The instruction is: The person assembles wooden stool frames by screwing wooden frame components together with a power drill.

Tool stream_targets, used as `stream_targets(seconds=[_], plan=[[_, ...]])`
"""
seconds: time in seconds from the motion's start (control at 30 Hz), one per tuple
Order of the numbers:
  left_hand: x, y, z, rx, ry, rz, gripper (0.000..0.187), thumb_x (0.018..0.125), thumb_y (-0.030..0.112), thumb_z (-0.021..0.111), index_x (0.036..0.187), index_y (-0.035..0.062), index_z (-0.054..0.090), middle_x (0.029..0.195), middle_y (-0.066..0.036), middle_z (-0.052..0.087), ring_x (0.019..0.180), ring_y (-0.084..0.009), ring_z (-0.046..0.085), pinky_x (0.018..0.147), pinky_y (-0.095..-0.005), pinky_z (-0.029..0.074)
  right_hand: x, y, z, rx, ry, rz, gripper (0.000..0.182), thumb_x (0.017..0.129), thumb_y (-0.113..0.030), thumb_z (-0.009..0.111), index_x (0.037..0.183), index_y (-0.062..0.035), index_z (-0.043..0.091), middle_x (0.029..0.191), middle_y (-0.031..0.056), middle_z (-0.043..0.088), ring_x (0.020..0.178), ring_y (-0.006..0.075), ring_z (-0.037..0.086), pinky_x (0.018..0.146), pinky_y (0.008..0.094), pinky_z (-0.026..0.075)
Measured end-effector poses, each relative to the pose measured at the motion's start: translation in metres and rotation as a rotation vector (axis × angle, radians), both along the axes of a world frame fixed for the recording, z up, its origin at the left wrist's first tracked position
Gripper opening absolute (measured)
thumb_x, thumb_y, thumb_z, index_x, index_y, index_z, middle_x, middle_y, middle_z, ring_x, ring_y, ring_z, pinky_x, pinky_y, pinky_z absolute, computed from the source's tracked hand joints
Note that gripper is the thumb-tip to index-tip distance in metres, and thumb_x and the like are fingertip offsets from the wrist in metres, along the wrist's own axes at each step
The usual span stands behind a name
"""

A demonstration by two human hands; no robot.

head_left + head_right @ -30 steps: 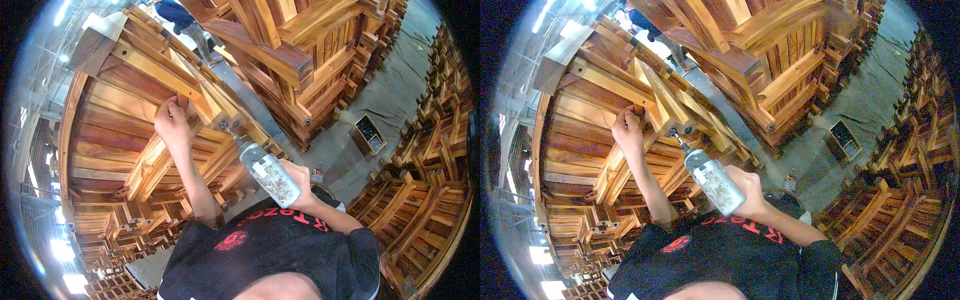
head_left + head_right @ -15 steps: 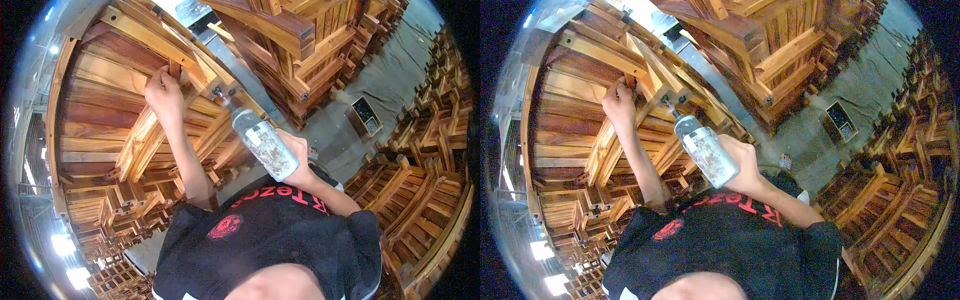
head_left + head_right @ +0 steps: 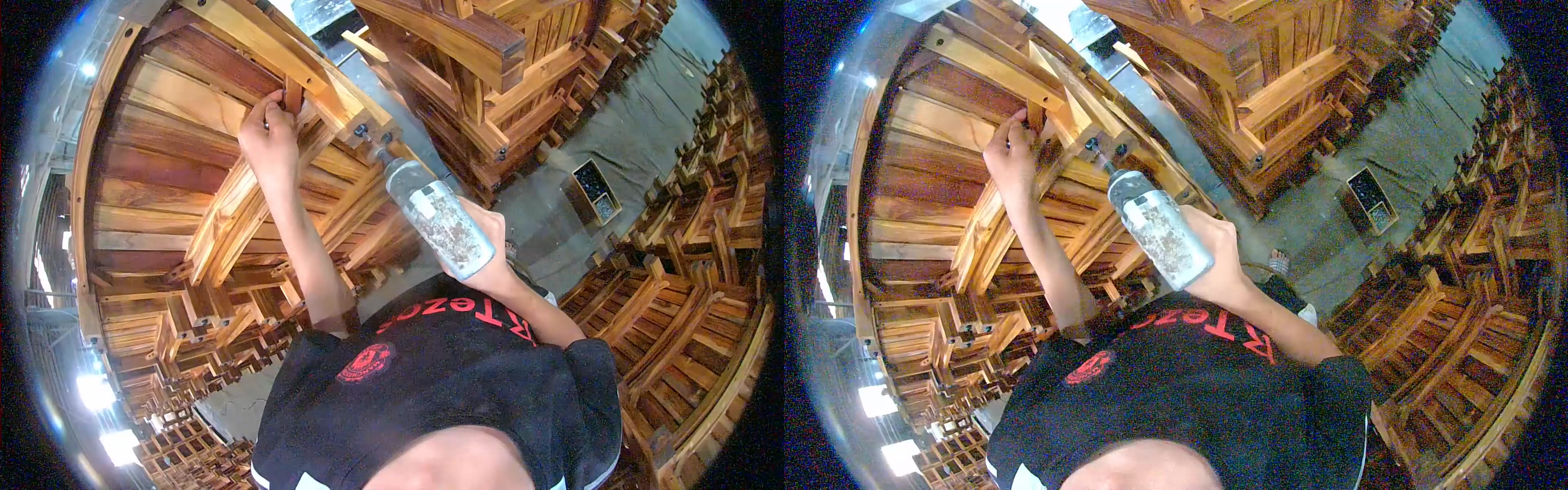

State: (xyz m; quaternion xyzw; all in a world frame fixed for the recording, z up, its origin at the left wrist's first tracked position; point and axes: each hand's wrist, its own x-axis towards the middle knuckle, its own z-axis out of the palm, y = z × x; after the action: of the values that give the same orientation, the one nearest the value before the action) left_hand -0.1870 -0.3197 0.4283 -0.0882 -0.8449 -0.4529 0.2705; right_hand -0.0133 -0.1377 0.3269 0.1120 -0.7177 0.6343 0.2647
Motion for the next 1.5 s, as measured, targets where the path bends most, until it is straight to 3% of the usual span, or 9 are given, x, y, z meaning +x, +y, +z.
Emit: stream_targets(seconds=[0.13,0.33,0.5,0.83,0.93,1.03,1.1,1.3,1.5], plan=[[-0.002,0.002,0.001,-0.035,0.002,0.014,0.025,0.084,0.006,0.044,0.09,-0.0071,0.064,0.064,-0.009,0.056,0.058,-0.0128,0.051,0.056,-0.0268,0.042,-0.002,0.001,0.007,-0.028,0.017,-0.021,0.027,0.06,-0.005,0.064,0.086,0.0024,0.06,0.078,0.0154,0.06,0.064,0.0308,0.059,0.063,0.0299,0.047],[-0.012,-0.003,-0.01,-0.104,0.087,0.102,0.026,0.081,0.006,0.045,0.09,-0.0059,0.065,0.076,-0.022,0.064,0.071,-0.0276,0.062,0.069,-0.0361,0.048,-0.002,0.001,0.008,-0.017,0.002,-0.01,0.029,0.06,-0.005,0.063,0.087,0.0032,0.06,0.078,0.0148,0.06,0.064,0.0293,0.06,0.063,0.0292,0.048],[-0.007,0.0,-0.007,-0.086,0.07,0.101,0.026,0.08,0.007,0.046,0.09,-0.0062,0.065,0.076,-0.023,0.064,0.072,-0.0291,0.063,0.07,-0.0375,0.048,-0.002,0.0,0.005,-0.046,-0.029,-0.002,0.031,0.059,-0.004,0.063,0.089,0.0033,0.061,0.078,0.0143,0.061,0.065,0.0262,0.061,0.064,0.0286,0.047],[-0.015,-0.003,-0.014,-0.112,0.131,0.129,0.026,0.08,0.007,0.046,0.09,-0.0071,0.066,0.077,-0.02,0.065,0.069,-0.0277,0.062,0.069,-0.0355,0.048,-0.007,-0.003,0.002,-0.001,0.036,-0.043,0.026,0.06,-0.006,0.067,0.085,0.0016,0.061,0.077,0.0146,0.061,0.066,0.0308,0.061,0.062,0.0311,0.048],[-0.009,0.0,-0.01,0.01,0.086,0.043,0.026,0.085,0.008,0.046,0.097,-0.0063,0.064,0.068,-0.009,0.061,0.057,-0.0169,0.055,0.056,-0.0288,0.045,-0.007,-0.003,0.003,-0.003,0.035,-0.039,0.027,0.06,-0.007,0.068,0.085,0.0014,0.061,0.077,0.0142,0.061,0.066,0.0306,0.061,0.062,0.031,0.048],[0.016,0.01,-0.009,0.634,-0.077,-0.089,0.025,0.09,0.01,0.046,0.104,-0.0037,0.061,0.062,0.0,0.049,0.049,-0.0064,0.04,0.045,-0.0206,0.034,-0.004,0.0,0.006,0.002,-0.001,-0.02,0.03,0.06,-0.008,0.068,0.087,0.0016,0.061,0.078,0.0144,0.061,0.067,0.0299,0.061,0.063,0.0305,0.048],[0.045,0.011,-0.008,0.83,-0.124,-0.129,0.022,0.093,0.014,0.046,0.105,-0.0009,0.058,0.062,0.002,0.042,0.046,-0.0045,0.03,0.041,-0.0185,0.025,-0.002,0.003,0.001,0.037,0.002,-0.021,0.033,0.059,-0.009,0.068,0.09,0.0021,0.061,0.081,0.0148,0.062,0.069,0.0294,0.062,0.065,0.03,0.048],[0.1,-0.017,-0.081,1.334,-0.716,-0.429,0.024,0.089,0.017,0.047,0.103,0.0005,0.057,0.071,-0.002,0.047,0.049,-0.0082,0.037,0.037,-0.0206,0.024,0.016,0.016,-0.01,-0.036,-0.064,0.001,0.041,0.058,-0.008,0.068,0.096,0.0041,0.061,0.086,0.0148,0.065,0.074,0.0285,0.064,0.071,0.0305,0.049],[0.115,0.011,-0.13,1.353,-0.978,-0.611,0.032,0.088,0.02,0.048,0.111,-0.0021,0.051,0.077,-0.004,0.047,0.055,-0.0102,0.04,0.044,-0.0215,0.029,0.033,0.036,-0.025,0.216,-0.073,-0.078,0.042,0.059,-0.009,0.069,0.098,0.0045,0.061,0.087,0.0148,0.067,0.076,0.0236,0.067,0.073,0.0289,0.05]])
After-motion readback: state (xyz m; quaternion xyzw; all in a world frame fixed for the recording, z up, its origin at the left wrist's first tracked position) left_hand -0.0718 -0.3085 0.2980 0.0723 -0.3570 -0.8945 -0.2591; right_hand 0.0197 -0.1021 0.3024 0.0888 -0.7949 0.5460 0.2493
